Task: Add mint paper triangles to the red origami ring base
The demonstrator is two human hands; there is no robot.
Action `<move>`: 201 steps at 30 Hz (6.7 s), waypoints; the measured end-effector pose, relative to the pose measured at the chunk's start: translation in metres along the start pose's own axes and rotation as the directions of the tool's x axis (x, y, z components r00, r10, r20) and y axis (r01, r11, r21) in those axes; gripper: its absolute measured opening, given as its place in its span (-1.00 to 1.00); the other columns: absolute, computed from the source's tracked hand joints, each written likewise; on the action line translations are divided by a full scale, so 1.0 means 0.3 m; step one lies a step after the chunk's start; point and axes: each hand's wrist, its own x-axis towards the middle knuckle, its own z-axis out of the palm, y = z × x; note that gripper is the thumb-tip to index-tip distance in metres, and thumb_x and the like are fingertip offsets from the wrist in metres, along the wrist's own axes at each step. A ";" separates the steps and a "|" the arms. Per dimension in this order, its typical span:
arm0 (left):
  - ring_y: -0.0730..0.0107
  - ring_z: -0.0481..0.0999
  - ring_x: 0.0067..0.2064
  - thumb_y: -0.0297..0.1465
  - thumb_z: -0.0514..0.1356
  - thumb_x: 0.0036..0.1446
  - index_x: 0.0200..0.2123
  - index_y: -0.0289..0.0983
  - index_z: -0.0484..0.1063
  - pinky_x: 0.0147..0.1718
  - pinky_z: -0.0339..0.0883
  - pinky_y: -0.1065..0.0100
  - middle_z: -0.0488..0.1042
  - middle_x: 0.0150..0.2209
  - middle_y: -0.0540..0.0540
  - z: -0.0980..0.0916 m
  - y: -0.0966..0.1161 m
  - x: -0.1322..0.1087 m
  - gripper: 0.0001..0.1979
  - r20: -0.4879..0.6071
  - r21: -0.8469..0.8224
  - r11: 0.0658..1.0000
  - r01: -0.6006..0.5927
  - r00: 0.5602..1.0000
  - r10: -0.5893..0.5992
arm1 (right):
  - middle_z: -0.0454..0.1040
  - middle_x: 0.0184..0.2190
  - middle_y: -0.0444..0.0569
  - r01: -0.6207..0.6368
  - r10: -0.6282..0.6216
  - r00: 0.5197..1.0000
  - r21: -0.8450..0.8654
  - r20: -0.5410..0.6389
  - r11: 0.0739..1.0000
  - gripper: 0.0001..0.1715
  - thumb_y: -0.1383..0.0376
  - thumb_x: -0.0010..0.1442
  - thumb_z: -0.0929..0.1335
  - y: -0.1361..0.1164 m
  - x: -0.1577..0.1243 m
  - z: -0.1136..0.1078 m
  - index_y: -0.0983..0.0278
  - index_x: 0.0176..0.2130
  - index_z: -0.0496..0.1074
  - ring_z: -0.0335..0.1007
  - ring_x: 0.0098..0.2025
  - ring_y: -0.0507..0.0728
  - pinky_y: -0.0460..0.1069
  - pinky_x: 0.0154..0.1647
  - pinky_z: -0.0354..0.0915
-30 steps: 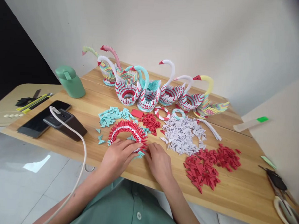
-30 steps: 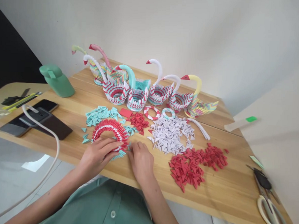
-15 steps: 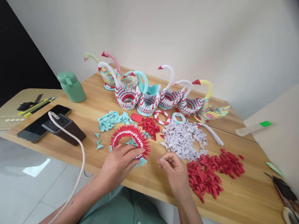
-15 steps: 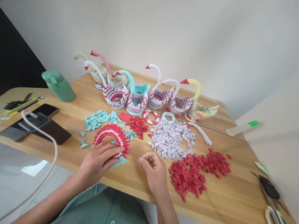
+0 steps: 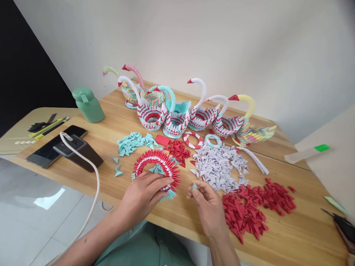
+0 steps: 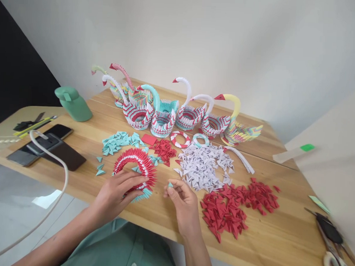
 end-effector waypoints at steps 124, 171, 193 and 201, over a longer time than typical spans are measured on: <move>0.33 0.52 -0.17 -0.45 0.13 0.32 -0.05 -0.27 0.42 -0.20 0.31 0.29 0.54 -0.17 -0.10 0.004 0.003 0.008 -0.83 0.070 -0.153 0.988 -0.016 0.997 0.027 | 0.52 -0.44 -0.13 -0.067 0.040 0.991 0.203 0.131 0.977 -0.74 0.11 -0.04 0.57 0.022 -0.012 0.041 0.19 -0.45 0.53 0.40 -0.46 0.06 -0.03 -0.36 0.32; 0.33 0.50 -0.18 -0.46 0.18 0.28 -0.07 -0.24 0.42 -0.20 0.28 0.29 0.52 -0.18 -0.07 0.013 0.001 0.000 -0.85 0.066 -0.140 0.990 -0.001 0.998 0.010 | 0.46 -0.49 -0.19 0.010 -0.002 1.000 0.260 -0.031 0.966 -0.70 0.16 -0.07 0.58 0.078 -0.039 0.084 0.20 -0.43 0.46 0.38 -0.49 0.02 -0.08 -0.42 0.33; 0.31 0.55 -0.22 -0.38 0.08 0.35 -0.11 -0.24 0.40 -0.23 0.28 0.30 0.57 -0.20 -0.09 -0.001 -0.012 0.017 -0.87 0.058 -0.057 0.998 0.002 0.998 0.001 | 0.55 -0.37 -0.08 0.011 -0.004 0.997 -0.093 0.082 0.996 -0.46 0.15 0.07 0.51 -0.045 -0.013 0.076 0.15 0.04 0.45 0.47 -0.29 0.15 0.03 -0.21 0.38; 0.30 0.57 -0.22 -0.33 0.07 0.36 -0.14 -0.25 0.38 -0.25 0.31 0.31 0.58 -0.23 -0.10 0.002 -0.010 0.017 -0.85 0.026 -0.055 0.998 0.024 0.999 -0.022 | 0.54 -0.48 -0.07 -0.015 0.055 0.984 -0.230 0.169 0.973 -0.65 0.01 0.14 0.44 -0.056 -0.023 0.093 0.24 -0.35 0.55 0.43 -0.38 0.14 -0.01 -0.29 0.35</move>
